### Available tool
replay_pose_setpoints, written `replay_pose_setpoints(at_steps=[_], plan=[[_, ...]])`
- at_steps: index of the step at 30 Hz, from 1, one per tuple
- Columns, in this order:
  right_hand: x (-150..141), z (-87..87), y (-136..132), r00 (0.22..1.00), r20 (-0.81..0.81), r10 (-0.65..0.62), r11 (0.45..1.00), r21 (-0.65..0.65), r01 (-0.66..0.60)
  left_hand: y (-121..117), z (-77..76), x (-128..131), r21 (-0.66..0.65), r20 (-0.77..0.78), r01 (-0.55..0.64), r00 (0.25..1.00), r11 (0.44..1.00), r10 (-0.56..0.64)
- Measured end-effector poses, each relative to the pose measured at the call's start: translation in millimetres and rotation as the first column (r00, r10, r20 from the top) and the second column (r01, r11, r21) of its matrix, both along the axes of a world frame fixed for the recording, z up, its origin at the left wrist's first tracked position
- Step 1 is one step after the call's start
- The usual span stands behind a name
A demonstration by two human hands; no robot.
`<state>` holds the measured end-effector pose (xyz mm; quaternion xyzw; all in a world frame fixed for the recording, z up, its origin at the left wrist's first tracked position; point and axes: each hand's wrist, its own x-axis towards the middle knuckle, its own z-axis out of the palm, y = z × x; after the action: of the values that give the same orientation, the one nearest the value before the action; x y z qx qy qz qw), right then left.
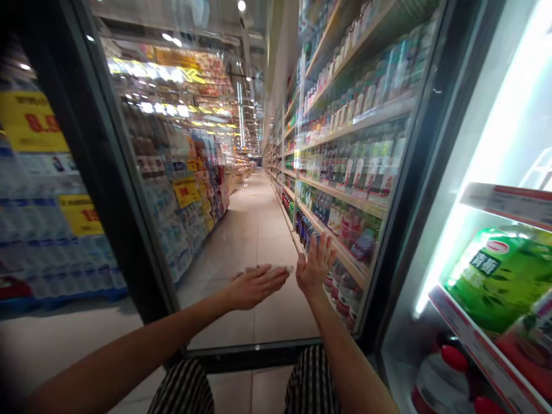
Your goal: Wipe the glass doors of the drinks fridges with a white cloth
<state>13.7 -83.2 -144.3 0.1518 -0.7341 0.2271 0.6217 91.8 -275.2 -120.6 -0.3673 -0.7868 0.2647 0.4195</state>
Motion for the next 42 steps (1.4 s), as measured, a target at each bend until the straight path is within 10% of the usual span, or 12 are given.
replay_pose_setpoints(at_steps=[3, 5, 8, 10, 13, 15, 17, 21, 26, 33, 38, 42], plan=[[-1.3, 0.2, 1.1, 0.999, -0.034, -0.006, 1.0, -0.002, 0.006, -21.5, 20.1, 7.5, -0.075, -0.104, 0.078, 0.991, 0.994, -0.086], [-1.6, 0.4, 0.7, 0.999, -0.043, -0.005, 1.0, -0.007, 0.005, -53.4, 54.1, 16.4, 0.19, -0.247, -0.017, 0.967, 0.982, 0.065], [-0.8, 1.0, -0.7, 1.0, -0.026, -0.007, 1.0, -0.023, 0.007, -88.7, 80.2, 27.4, 0.681, -0.392, 0.017, 0.853, 0.732, 0.345], [0.0, 1.5, -1.1, 1.0, -0.013, -0.009, 1.0, -0.029, 0.009, -93.5, 62.7, 33.0, 0.621, -0.405, 0.018, 0.863, 0.784, 0.301], [0.2, 1.7, -0.6, 1.0, -0.015, -0.002, 1.0, -0.022, 0.002, -91.3, 16.1, 38.1, 0.209, -0.312, 0.003, 0.948, 0.978, 0.063], [-0.4, 0.9, 0.0, 1.0, -0.014, 0.001, 1.0, -0.017, -0.002, -98.4, 3.9, 39.8, -0.039, -0.178, 0.044, 0.983, 0.998, -0.05], [-1.1, -0.2, 0.4, 1.0, -0.012, 0.004, 1.0, -0.02, -0.004, -111.9, 15.2, 41.4, 0.084, -0.198, 0.01, 0.98, 0.996, 0.007], [-1.6, -1.6, 0.5, 1.0, -0.009, 0.008, 0.999, -0.034, -0.008, -121.6, 47.8, 44.1, 0.586, -0.417, 0.041, 0.872, 0.809, 0.258], [-1.0, -0.5, 0.5, 1.0, -0.022, 0.019, 1.0, -0.018, -0.019, -95.7, 46.1, 45.6, 0.139, -0.288, 0.065, 0.957, 0.988, -0.022], [8.2, 4.6, 5.2, 1.0, -0.008, 0.025, 1.0, 0.008, -0.025, -92.3, 102.6, 27.2, 0.538, -0.46, 0.09, 0.865, 0.838, 0.203], [10.0, 30.8, 8.8, 0.997, -0.05, 0.057, 0.993, 0.108, -0.052, -71.3, 90.7, 22.4, -0.08, -0.202, 0.054, 0.977, 0.995, -0.069], [4.2, 47.0, 5.8, 0.999, -0.043, 0.012, 0.997, 0.082, -0.009, -66.0, 113.7, 17.4, 0.421, -0.389, -0.03, 0.897, 0.907, 0.21]])
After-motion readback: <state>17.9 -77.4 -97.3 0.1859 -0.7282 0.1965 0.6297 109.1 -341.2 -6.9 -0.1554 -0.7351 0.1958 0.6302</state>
